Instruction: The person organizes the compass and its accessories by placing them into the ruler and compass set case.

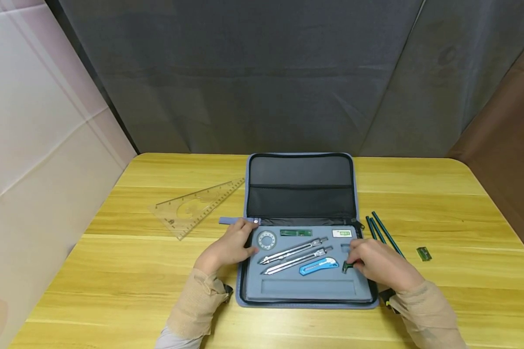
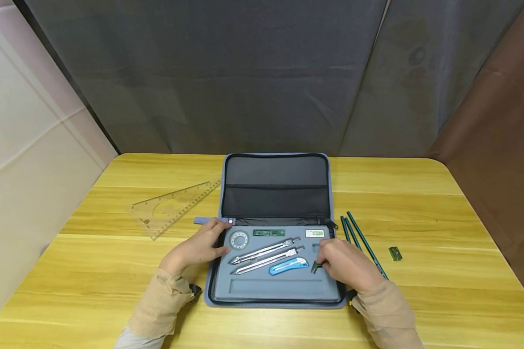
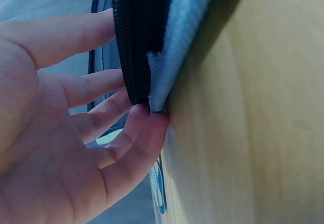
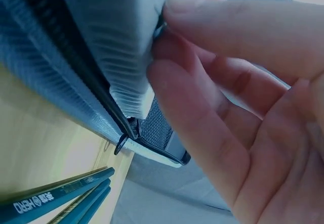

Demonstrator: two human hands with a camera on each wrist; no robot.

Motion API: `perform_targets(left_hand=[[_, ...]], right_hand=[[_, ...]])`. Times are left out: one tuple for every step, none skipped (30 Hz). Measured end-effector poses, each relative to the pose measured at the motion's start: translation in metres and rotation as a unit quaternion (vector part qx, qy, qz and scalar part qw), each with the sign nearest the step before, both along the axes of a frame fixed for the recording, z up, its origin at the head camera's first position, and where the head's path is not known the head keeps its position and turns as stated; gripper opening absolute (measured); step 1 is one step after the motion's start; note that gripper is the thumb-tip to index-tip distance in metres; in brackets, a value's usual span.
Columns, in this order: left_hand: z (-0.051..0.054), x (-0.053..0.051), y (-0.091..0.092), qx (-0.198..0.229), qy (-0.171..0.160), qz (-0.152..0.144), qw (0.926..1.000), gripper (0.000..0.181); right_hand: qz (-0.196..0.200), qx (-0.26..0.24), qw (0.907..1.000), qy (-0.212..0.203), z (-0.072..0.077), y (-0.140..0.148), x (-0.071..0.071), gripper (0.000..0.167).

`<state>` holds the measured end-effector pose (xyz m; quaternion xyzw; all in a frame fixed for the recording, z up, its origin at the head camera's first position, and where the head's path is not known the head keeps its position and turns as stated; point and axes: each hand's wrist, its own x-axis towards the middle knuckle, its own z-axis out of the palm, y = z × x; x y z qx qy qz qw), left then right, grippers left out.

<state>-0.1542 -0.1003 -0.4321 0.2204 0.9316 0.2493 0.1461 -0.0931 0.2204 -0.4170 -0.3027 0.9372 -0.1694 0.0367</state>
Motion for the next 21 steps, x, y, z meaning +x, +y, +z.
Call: perform_targets(left_hand=[[0.0000,0.0001,0.0000,0.000,0.000,0.000,1.0000,0.057],[-0.0002,0.0002,0.0001,-0.001,0.001,0.000,1.0000,0.057],[-0.0002,0.0001,0.0001,-0.002,0.001,0.000,1.0000,0.057],[-0.0003,0.0002,0.0002,-0.002,0.001,-0.001,1.0000,0.057],[-0.0002,0.0001,0.0002,-0.003,0.000,0.000,1.0000,0.057],[0.0000,0.0001,0.0002,-0.002,0.000,0.000,1.0000,0.057],[0.0000,0.0001,0.0002,-0.002,-0.001,0.001,1.0000,0.057],[0.0002,0.0000,0.0002,-0.003,-0.001,0.001,1.0000,0.057],[0.0004,0.0000,0.0001,-0.003,-0.002,0.002,1.0000,0.057],[0.0004,-0.0001,0.0001,-0.003,-0.002,0.002,1.0000,0.057],[0.0005,-0.0003,0.0001,-0.004,-0.003,0.002,1.0000,0.057],[0.0003,-0.0003,0.0002,-0.004,-0.002,0.002,1.0000,0.057],[0.0001,-0.0003,0.0002,-0.004,-0.002,0.002,1.0000,0.057],[0.0000,-0.0004,0.0003,-0.005,-0.002,0.002,1.0000,0.057],[-0.0002,-0.0003,0.0003,-0.005,-0.003,0.002,1.0000,0.056],[-0.0004,-0.0003,0.0003,-0.006,-0.003,0.001,1.0000,0.056],[-0.0005,-0.0003,0.0004,-0.007,-0.003,0.001,1.0000,0.056],[-0.0005,-0.0003,0.0005,-0.007,-0.004,0.001,1.0000,0.056],[-0.0004,-0.0002,0.0006,-0.008,-0.004,0.001,1.0000,0.056],[-0.0002,-0.0004,0.0007,-0.008,-0.004,0.001,1.0000,0.056],[0.0000,-0.0004,0.0009,-0.008,-0.004,0.001,1.0000,0.056]], right_hand=[[0.001,-0.003,1.0000,-0.002,0.0001,0.0003,0.0003,0.017],[0.001,-0.005,1.0000,-0.006,0.0002,0.0006,0.0006,0.017],[0.002,-0.006,0.9999,-0.008,0.0004,0.0009,0.0010,0.016],[0.002,-0.006,0.9999,-0.012,0.0007,0.0012,0.0014,0.017],[0.003,-0.006,0.9999,-0.014,0.0010,0.0014,0.0018,0.017],[0.003,-0.005,0.9999,-0.015,0.0014,0.0016,0.0021,0.017],[0.004,-0.005,0.9998,-0.018,0.0017,0.0018,0.0023,0.018],[0.005,-0.004,0.9998,-0.019,0.0019,0.0019,0.0023,0.019],[0.007,-0.004,0.9998,-0.020,0.0019,0.0021,0.0023,0.020],[0.009,-0.004,0.9997,-0.021,0.0019,0.0024,0.0023,0.020],[0.010,-0.004,0.9997,-0.021,0.0018,0.0026,0.0022,0.021],[0.012,-0.004,0.9997,-0.023,0.0016,0.0028,0.0021,0.021],[0.014,-0.006,0.9996,-0.025,0.0014,0.0030,0.0020,0.021],[0.014,-0.008,0.9996,-0.025,0.0012,0.0032,0.0019,0.020],[0.015,-0.009,0.9995,-0.027,0.0011,0.0034,0.0018,0.020],[0.015,-0.011,0.9993,-0.031,0.0011,0.0035,0.0018,0.020],[0.015,-0.014,0.9991,-0.036,0.0014,0.0036,0.0018,0.020],[0.013,-0.018,0.9989,-0.042,0.0018,0.0038,0.0018,0.019],[0.011,-0.021,0.9985,-0.048,0.0023,0.0040,0.0018,0.019],[0.009,-0.023,0.9983,-0.053,0.0029,0.0042,0.0018,0.019],[0.005,-0.025,0.9979,-0.059,0.0035,0.0046,0.0019,0.019]])
